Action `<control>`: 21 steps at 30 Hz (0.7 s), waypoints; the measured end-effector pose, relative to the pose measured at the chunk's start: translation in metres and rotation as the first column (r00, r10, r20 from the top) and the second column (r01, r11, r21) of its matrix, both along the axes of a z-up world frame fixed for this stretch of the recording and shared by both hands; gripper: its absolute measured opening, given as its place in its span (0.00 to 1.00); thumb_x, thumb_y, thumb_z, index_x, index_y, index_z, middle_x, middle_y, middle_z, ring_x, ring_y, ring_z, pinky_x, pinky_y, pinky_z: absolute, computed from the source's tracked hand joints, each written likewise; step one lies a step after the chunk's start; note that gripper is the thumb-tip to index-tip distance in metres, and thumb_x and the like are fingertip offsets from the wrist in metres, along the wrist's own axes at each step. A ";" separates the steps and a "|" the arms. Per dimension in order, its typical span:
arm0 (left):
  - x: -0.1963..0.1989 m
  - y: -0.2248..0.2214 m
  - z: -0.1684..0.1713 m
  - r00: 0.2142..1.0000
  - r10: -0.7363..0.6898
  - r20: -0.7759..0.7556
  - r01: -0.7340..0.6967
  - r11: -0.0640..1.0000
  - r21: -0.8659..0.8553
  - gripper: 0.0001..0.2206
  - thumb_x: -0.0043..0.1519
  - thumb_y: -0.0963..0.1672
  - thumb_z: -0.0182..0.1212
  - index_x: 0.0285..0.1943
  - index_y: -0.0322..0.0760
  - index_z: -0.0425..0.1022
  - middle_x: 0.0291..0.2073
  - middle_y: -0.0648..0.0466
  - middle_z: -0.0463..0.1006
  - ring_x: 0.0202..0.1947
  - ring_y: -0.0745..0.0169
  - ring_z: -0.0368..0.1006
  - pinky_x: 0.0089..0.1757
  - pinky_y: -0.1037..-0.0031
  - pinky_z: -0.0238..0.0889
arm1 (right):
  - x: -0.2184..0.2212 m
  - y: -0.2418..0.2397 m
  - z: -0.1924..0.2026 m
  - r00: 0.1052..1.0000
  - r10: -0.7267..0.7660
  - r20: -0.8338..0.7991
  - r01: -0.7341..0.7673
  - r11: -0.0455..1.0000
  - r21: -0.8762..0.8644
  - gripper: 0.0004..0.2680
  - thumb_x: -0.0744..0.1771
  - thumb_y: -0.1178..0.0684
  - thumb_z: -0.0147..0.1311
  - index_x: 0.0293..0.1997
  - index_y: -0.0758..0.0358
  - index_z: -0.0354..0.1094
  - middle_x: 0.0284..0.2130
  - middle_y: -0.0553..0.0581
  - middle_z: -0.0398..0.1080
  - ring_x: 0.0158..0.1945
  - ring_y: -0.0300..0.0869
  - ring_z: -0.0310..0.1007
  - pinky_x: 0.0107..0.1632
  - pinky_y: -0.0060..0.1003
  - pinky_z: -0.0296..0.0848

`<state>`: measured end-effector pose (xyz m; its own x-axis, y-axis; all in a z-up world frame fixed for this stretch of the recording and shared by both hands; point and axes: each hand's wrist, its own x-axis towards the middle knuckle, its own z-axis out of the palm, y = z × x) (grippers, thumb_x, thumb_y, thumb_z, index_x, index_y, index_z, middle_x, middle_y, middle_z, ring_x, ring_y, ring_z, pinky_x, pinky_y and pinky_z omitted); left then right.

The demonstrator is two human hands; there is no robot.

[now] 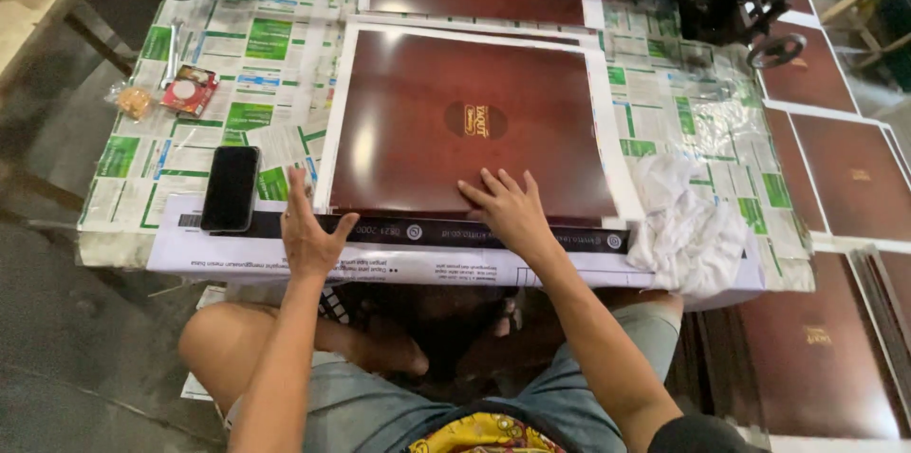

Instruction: Feeding printed packaging sheets into an industrial processing machine for finishing.

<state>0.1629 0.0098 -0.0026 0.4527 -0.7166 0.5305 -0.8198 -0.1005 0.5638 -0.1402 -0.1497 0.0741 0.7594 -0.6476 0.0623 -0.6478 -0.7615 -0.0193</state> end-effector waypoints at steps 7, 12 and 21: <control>-0.001 0.006 -0.014 0.971 -0.025 -0.236 -0.008 0.991 -0.136 0.47 0.68 0.64 0.47 0.86 0.35 0.38 0.74 0.38 0.62 0.66 0.42 0.68 0.63 0.55 0.60 | -0.009 0.021 -0.062 0.942 -0.124 0.313 0.191 0.962 -0.194 0.20 0.73 0.50 0.47 0.78 0.36 0.55 0.74 0.53 0.58 0.79 0.48 0.53 0.79 0.64 0.43; 0.005 -0.008 -0.006 0.993 0.112 -0.047 -0.106 0.988 0.116 0.45 0.59 0.62 0.61 0.80 0.37 0.52 0.63 0.45 0.71 0.63 0.49 0.69 0.60 0.54 0.55 | -0.015 0.031 -0.067 0.942 -0.307 0.134 0.305 0.952 0.036 0.29 0.66 0.27 0.45 0.77 0.33 0.43 0.77 0.64 0.33 0.77 0.69 0.25 0.65 0.81 0.25; 0.002 -0.010 0.001 0.996 0.064 0.068 -0.078 0.972 0.221 0.45 0.53 0.62 0.69 0.76 0.40 0.61 0.62 0.48 0.72 0.65 0.49 0.64 0.62 0.53 0.50 | 0.008 -0.043 -0.067 0.940 -0.334 0.070 0.330 0.942 0.064 0.29 0.68 0.23 0.35 0.79 0.31 0.39 0.78 0.63 0.31 0.78 0.67 0.24 0.67 0.80 0.22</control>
